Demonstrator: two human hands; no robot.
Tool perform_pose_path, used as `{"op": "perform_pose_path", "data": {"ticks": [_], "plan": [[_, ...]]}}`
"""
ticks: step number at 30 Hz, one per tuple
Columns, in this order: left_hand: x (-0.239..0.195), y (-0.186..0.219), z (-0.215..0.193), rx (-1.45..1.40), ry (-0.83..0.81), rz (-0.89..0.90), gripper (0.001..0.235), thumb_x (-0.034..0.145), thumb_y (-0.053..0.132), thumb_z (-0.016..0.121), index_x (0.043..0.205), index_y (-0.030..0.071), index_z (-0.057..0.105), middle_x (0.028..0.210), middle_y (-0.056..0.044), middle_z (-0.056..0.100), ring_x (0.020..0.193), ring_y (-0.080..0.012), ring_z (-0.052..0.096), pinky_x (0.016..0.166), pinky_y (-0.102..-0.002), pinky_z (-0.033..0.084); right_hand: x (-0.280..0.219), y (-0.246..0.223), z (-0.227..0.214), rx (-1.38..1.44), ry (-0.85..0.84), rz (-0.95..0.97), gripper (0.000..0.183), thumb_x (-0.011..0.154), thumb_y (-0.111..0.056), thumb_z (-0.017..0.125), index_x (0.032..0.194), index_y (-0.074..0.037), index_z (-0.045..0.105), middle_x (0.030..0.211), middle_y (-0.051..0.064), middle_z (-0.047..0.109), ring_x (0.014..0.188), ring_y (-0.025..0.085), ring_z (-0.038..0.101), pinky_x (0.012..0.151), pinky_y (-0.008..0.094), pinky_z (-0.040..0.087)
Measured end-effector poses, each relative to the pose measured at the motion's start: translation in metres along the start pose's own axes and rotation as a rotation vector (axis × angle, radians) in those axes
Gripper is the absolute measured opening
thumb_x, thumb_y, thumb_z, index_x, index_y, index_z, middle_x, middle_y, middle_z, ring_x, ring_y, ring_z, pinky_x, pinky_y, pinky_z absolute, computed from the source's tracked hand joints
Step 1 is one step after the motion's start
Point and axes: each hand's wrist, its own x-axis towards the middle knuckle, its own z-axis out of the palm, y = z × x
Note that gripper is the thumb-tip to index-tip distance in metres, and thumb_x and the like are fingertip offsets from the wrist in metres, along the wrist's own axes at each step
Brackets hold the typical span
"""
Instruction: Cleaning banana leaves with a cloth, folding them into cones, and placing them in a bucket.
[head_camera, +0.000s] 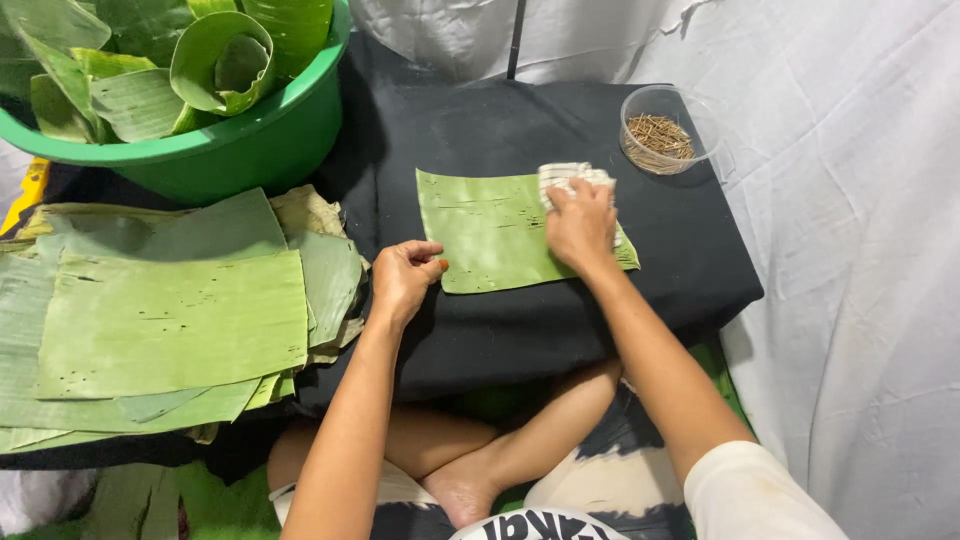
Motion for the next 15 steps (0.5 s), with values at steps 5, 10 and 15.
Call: {"op": "perform_pose_path", "data": {"ticks": [5, 10, 15], "plan": [[0.002, -0.004, 0.002, -0.001, 0.002, 0.009, 0.037, 0.072, 0.003, 0.076, 0.108, 0.004, 0.079, 0.078, -0.006, 0.073, 0.065, -0.0145, 0.073, 0.064, -0.027, 0.056, -0.036, -0.102, -0.019, 0.209, -0.036, -0.249, 0.038, 0.085, -0.022, 0.062, 0.12, -0.025, 0.076, 0.129, 0.018, 0.065, 0.118, 0.042, 0.056, 0.092, 0.055, 0.051], [0.001, -0.005, 0.001, 0.016, 0.006, 0.02, 0.035, 0.072, 0.004, 0.076, 0.107, 0.004, 0.079, 0.079, -0.007, 0.073, 0.066, -0.0158, 0.073, 0.065, -0.029, 0.057, -0.058, -0.107, -0.033, 0.314, -0.107, -0.261, 0.041, 0.087, -0.023, 0.059, 0.124, -0.033, 0.072, 0.134, 0.01, 0.061, 0.123, 0.035, 0.052, 0.093, 0.051, 0.05], [0.002, -0.006, 0.0, 0.028, 0.003, 0.026, 0.035, 0.072, 0.005, 0.075, 0.107, 0.006, 0.08, 0.081, -0.005, 0.073, 0.069, -0.0143, 0.073, 0.067, -0.029, 0.057, -0.055, -0.002, -0.031, 0.111, 0.112, -0.207, 0.04, 0.082, -0.018, 0.063, 0.119, -0.024, 0.077, 0.123, 0.013, 0.067, 0.111, 0.036, 0.06, 0.095, 0.048, 0.049]]}}
